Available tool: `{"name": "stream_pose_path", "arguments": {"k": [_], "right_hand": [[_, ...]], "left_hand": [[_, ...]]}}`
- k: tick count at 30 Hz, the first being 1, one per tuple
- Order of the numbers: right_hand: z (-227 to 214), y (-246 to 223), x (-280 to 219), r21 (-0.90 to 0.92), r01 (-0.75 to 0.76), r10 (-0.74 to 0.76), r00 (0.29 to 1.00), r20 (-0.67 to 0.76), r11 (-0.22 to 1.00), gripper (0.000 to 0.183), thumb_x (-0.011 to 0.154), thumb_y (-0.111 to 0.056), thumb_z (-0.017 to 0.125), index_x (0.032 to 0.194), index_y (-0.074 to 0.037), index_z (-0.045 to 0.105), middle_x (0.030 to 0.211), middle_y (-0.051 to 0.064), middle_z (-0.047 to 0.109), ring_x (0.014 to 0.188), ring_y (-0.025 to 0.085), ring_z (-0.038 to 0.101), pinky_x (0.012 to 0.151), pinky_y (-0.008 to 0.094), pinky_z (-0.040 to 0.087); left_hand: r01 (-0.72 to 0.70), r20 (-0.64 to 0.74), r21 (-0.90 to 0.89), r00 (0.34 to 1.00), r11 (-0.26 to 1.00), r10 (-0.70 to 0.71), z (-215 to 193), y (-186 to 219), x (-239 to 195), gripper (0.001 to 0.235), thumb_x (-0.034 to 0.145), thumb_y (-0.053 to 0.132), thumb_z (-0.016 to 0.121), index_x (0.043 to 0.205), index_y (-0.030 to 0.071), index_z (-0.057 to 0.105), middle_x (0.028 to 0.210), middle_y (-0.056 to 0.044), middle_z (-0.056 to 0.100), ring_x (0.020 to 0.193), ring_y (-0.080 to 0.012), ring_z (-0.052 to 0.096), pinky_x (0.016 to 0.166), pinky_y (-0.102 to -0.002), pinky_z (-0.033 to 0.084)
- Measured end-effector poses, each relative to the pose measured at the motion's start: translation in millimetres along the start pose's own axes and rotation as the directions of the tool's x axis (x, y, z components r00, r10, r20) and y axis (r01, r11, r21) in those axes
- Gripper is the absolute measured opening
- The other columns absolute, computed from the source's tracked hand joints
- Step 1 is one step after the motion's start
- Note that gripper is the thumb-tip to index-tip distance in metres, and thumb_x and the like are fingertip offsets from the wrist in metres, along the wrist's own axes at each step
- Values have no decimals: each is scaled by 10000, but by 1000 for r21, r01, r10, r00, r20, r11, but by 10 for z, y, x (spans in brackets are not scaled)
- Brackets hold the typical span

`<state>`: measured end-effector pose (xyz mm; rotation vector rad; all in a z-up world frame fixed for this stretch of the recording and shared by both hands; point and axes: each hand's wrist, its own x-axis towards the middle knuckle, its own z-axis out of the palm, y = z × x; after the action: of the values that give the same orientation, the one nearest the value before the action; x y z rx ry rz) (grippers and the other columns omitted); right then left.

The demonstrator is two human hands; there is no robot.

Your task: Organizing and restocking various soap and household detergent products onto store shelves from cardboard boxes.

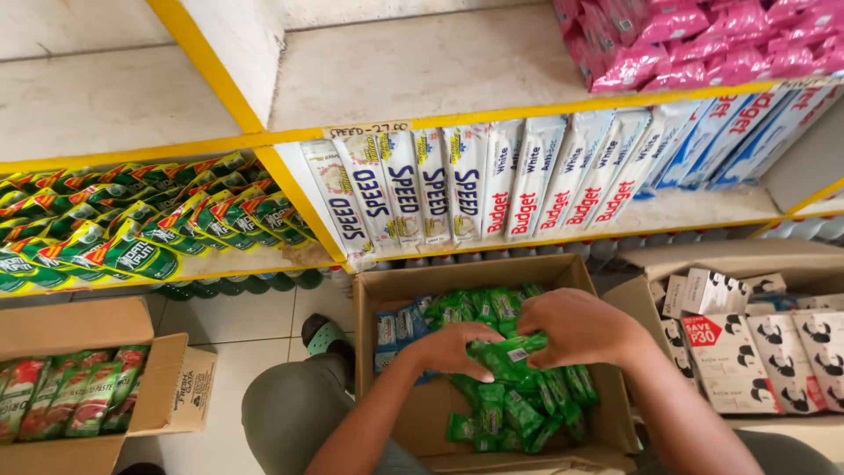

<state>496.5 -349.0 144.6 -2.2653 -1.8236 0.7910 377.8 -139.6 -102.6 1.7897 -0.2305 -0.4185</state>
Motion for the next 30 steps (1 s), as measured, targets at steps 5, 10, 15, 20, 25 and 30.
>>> {"name": "stream_pose_path", "arguments": {"k": [5, 10, 15, 20, 25, 30], "right_hand": [[-571, -505, -276, -179, -213, 223, 974, 36, 961, 324, 757, -386, 796, 1025, -206, 764, 1039, 46, 666, 1050, 286, 638, 919, 457, 474], [-451, -235, -428, -208, -241, 136, 898, -419, 948, 378, 722, -378, 811, 1060, -213, 768, 1060, 58, 680, 912, 348, 661, 799, 502, 499], [-146, -18, -392, -138, -198, 45, 710, -702, 971, 348, 756, -348, 804, 1062, -186, 767, 934, 40, 686, 776, 307, 702, 681, 452, 545], [255, 36, -246, -120, -292, 37, 480, -877, 949, 384, 727, -305, 850, 1078, -168, 776, 929, 35, 682, 727, 313, 665, 676, 438, 547], [916, 173, 24, 38, -315, 140, 306, -942, 948, 393, 732, -224, 853, 1111, -181, 758, 923, 36, 664, 752, 267, 671, 669, 411, 551], [1481, 93, 358, 57, -212, 98, 189, -977, 976, 456, 680, -166, 877, 1080, -135, 661, 973, 58, 667, 828, 294, 678, 695, 423, 553]], "left_hand": [[203, -46, 100, 979, 974, -200, -89, -318, 87, 991, 708, 466, 906, 1549, 213, 449, 1576, -101, 428, 1339, -315, 488, 1020, -525, 467], [203, -141, 35, 970, 979, -196, -116, -202, 134, 605, 740, 502, 863, 1202, 129, 750, 1126, -95, 756, 1025, -230, 680, 869, -432, 525], [180, -360, -61, 913, 982, -190, -183, 56, 67, 472, 837, 465, 849, 1062, 56, 783, 888, -129, 692, 812, -219, 619, 736, -432, 493], [-200, -614, -296, 789, 934, -26, -255, 346, 59, 391, 891, 379, 786, 1124, 65, 776, 1005, -92, 756, 938, -186, 663, 857, -373, 512], [-511, -622, -585, 781, 629, 56, -278, 585, 18, 573, 848, 278, 829, 1315, 73, 568, 1199, -133, 718, 1113, -282, 709, 954, -464, 583], [-653, -687, -502, 699, 567, 197, -290, 1088, -119, 606, 836, 289, 851, 1316, 24, 594, 1283, -168, 692, 1200, -307, 679, 1006, -478, 570]]}}
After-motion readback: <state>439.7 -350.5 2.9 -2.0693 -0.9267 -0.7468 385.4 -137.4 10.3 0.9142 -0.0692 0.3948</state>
